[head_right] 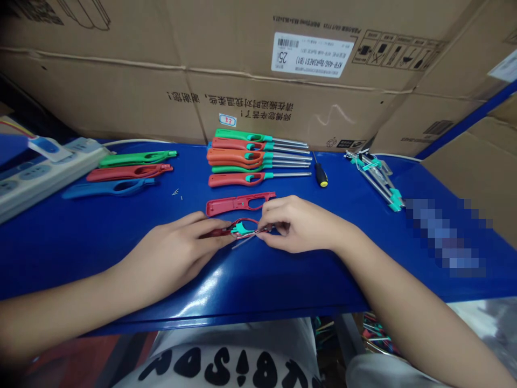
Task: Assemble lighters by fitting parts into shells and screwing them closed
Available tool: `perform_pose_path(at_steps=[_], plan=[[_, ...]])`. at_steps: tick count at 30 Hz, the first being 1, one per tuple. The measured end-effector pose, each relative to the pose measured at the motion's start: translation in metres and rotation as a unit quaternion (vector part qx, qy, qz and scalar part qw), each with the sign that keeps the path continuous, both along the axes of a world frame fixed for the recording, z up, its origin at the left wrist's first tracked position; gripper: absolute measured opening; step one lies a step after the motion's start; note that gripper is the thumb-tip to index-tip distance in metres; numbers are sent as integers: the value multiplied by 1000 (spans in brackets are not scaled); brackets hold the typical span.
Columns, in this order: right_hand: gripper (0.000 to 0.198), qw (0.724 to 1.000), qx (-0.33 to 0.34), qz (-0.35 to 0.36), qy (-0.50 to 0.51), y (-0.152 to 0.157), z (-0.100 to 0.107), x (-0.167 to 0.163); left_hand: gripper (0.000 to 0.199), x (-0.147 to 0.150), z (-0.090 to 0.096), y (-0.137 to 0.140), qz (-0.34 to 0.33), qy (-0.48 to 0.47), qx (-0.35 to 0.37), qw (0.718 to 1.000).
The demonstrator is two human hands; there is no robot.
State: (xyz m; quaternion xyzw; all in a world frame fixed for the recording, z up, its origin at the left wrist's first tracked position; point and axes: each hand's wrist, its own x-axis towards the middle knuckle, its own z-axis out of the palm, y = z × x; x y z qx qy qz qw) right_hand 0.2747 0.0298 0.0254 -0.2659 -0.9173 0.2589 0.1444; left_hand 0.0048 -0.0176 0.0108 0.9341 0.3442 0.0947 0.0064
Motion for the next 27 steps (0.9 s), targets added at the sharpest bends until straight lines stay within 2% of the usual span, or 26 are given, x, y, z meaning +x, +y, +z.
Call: perform_pose_path(at_steps=[9, 27], plan=[[18, 1000, -5, -2, -1, 1, -1, 4, 37, 1, 0, 1, 1, 17, -7, 1000], [22, 1000, 29, 9, -4, 1, 1, 3, 36, 0, -2, 1, -5, 26, 21, 999]])
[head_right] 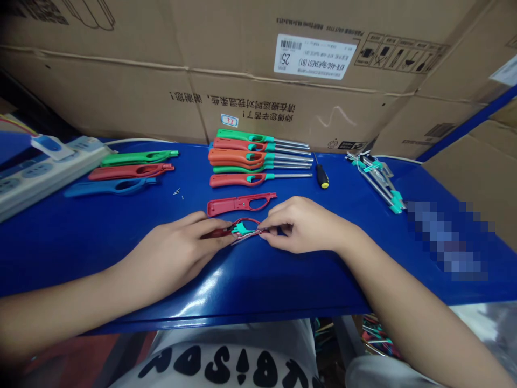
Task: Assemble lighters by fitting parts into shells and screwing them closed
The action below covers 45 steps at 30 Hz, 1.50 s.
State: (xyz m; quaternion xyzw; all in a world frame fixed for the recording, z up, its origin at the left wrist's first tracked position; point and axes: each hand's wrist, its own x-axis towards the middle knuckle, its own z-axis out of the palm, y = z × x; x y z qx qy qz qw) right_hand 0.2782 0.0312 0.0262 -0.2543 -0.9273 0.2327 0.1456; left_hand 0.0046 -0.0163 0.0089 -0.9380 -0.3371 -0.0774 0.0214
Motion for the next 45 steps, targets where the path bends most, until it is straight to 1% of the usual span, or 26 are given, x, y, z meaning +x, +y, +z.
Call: perform_pose_path(at_steps=[5, 9, 15, 20, 24, 29, 32, 35, 36, 37, 38, 39, 40, 41, 42, 43, 44, 45], plan=[[22, 1000, -1, -1, 2, 0, 0, 1, 36, 0, 0, 0, 0, -1, -1, 1000], [23, 1000, -11, -3, -20, -1, -1, 1, 35, 1, 0, 0, 0, -9, -2, 1000], [23, 1000, 7, -4, -2, -2, 1, 0, 37, 0, 2, -1, -1, -5, 0, 1000], [25, 999, -4, -3, -38, -3, 1, 0, 36, 0, 2, -1, 5, 0, -2, 1000], [25, 1000, 5, -4, -17, -2, 0, 0, 35, 0, 2, -1, 0, -12, 3, 1000], [25, 999, -20, -8, -45, -2, 0, -2, 37, 0, 3, -1, -2, -15, 11, 1000], [22, 999, -21, -12, -42, -4, 0, -3, 37, 0, 3, -1, -2, -15, 12, 1000], [19, 1000, 2, -25, -3, 1, 2, 1, 35, 0, 2, 0, -3, -22, 19, 1000], [18, 999, 23, -45, 15, 5, 2, 5, 33, 0, 1, 1, -3, -28, 24, 999], [17, 995, 55, -81, 31, 11, 3, 11, 33, 0, 0, 2, -3, -34, 31, 999], [16, 986, 93, -135, 38, 17, 4, 19, 34, 0, -2, 3, -3, -39, 37, 999], [17, 967, 137, -209, 40, 25, 4, 29, 34, 0, -3, 5, -6, -43, 42, 998], [18, 941, 169, -291, 22, 34, 4, 40, 34, 0, -5, 6, -11, -46, 45, 998], [18, 905, 191, -380, -2, 42, 3, 54, 34, -1, -6, 8, -17, -49, 45, 998], [18, 853, 208, -478, -24, 51, 2, 69, 34, -2, -7, 10, -25, -53, 43, 997], [14, 801, 203, -562, -48, 58, 1, 85, 34, -2, -8, 12, -31, -58, 39, 997], [7, 761, 178, -620, -71, 64, -1, 101, 34, -3, -8, 13, -36, -64, 34, 997], [11, 722, 148, -669, -88, 68, -3, 116, 34, -3, -9, 15, -41, -71, 31, 996]])
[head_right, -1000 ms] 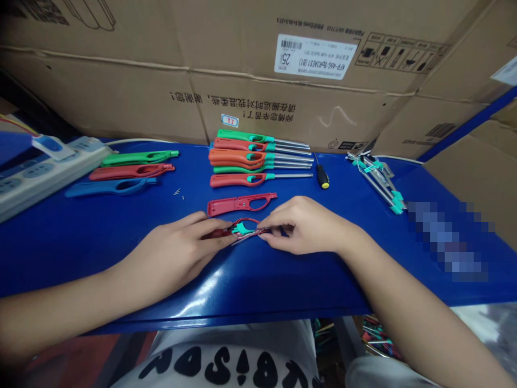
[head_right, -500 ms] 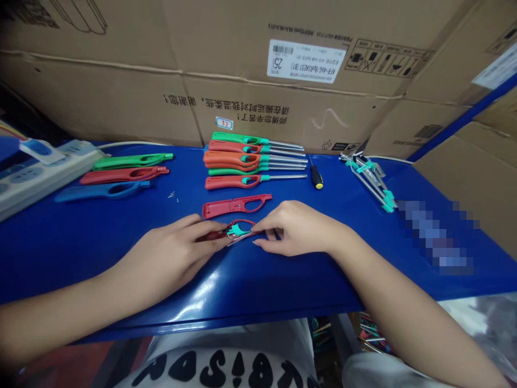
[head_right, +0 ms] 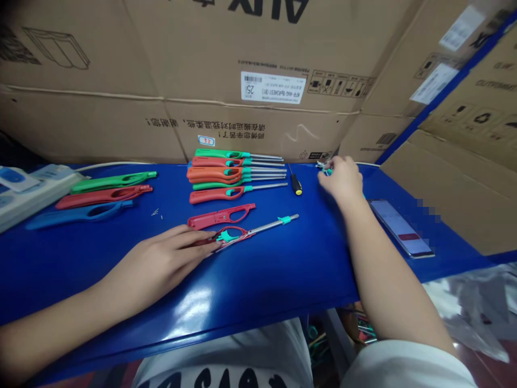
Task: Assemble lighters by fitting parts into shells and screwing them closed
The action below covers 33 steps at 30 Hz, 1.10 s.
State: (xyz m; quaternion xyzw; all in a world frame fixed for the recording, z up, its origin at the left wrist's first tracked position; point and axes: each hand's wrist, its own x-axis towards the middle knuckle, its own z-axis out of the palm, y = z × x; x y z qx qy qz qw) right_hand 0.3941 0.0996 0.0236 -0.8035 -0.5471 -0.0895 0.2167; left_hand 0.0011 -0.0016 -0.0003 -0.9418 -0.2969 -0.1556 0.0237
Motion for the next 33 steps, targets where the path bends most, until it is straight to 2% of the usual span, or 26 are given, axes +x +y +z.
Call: perform_pose_path(at_steps=[2, 5, 10, 17, 21, 24, 27, 28, 29, 31, 33], plan=[[24, 994, -41, -95, 39, 5, -4, 27, 34, -1, -1, 2, -6, -12, -6, 1000], [22, 989, -49, -126, 66, 7, -10, 52, 33, -1, -3, 4, -12, -23, -11, 1000], [17, 990, -13, -113, 83, 10, -20, 64, 34, -1, -4, 4, -24, -43, -16, 999], [35, 990, 10, -95, 100, 12, -26, 68, 35, -2, -5, 3, -2, -55, -57, 997], [23, 987, 6, -133, 91, 12, -24, 61, 36, -1, -5, 4, -4, -53, -59, 997], [10, 990, 21, -119, 77, 10, -14, 50, 36, 1, -3, 3, 3, -50, -56, 997], [11, 993, 76, -53, 79, 7, 1, 25, 35, 2, 2, 2, 12, -47, -80, 996], [13, 984, 131, 6, 119, 5, 6, 11, 34, 3, 3, 1, 17, -46, -99, 994], [16, 967, 167, 71, 179, 2, 10, -6, 32, 3, 4, 0, 23, -48, -124, 991], [16, 914, 175, 201, 305, -10, 14, -45, 31, 5, 5, -1, 43, -73, -170, 982], [22, 848, 108, 343, 390, -28, 13, -88, 39, 6, 5, -1, 67, -127, -199, 969]])
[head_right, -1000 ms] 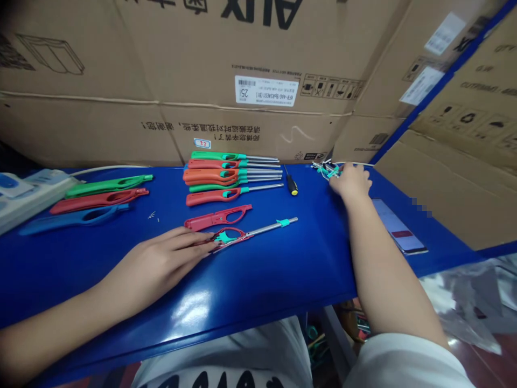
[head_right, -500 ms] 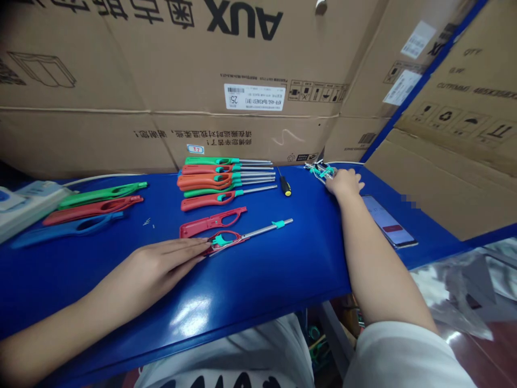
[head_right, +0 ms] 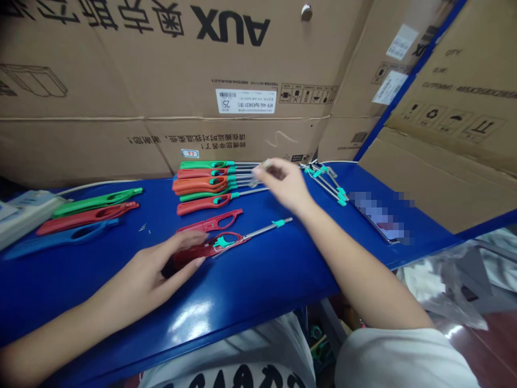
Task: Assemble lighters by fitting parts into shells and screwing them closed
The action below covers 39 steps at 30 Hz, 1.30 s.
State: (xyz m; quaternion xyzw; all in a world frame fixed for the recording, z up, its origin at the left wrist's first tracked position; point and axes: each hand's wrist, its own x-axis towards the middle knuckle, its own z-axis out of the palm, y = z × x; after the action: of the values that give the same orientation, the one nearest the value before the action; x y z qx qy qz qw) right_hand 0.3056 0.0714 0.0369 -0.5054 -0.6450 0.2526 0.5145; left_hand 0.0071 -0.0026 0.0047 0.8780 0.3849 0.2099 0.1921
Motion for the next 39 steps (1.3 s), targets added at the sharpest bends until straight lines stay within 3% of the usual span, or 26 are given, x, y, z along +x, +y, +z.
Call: perform_pose_path(at_steps=[3, 5, 9, 14, 19, 29, 35, 39], plan=[[32, 974, -81, 206, 53, -33, -9, -53, 60, 2, -2, 0, 32, -107, -27, 993], [30, 955, -130, 266, 32, -52, -17, -74, 58, 4, -4, 0, 37, -161, -61, 984], [16, 963, -99, 250, 9, -66, -29, -82, 43, 7, -4, 0, 49, -197, -125, 971], [21, 970, -66, 234, 5, -57, -34, -74, 41, 8, -2, 2, 52, -218, -186, 957], [21, 967, -44, 250, -8, -55, -35, -71, 19, 8, -1, 3, 34, -216, -162, 962], [9, 960, 71, 269, -22, -52, -32, -65, 18, 6, 2, 1, 3, -195, -119, 974], [16, 969, 45, 241, -35, -51, -33, -66, 16, 7, -2, 3, 15, -200, -134, 970], [23, 980, -20, 186, -62, -46, -30, -61, 18, 8, -4, 5, 55, -267, -220, 937]])
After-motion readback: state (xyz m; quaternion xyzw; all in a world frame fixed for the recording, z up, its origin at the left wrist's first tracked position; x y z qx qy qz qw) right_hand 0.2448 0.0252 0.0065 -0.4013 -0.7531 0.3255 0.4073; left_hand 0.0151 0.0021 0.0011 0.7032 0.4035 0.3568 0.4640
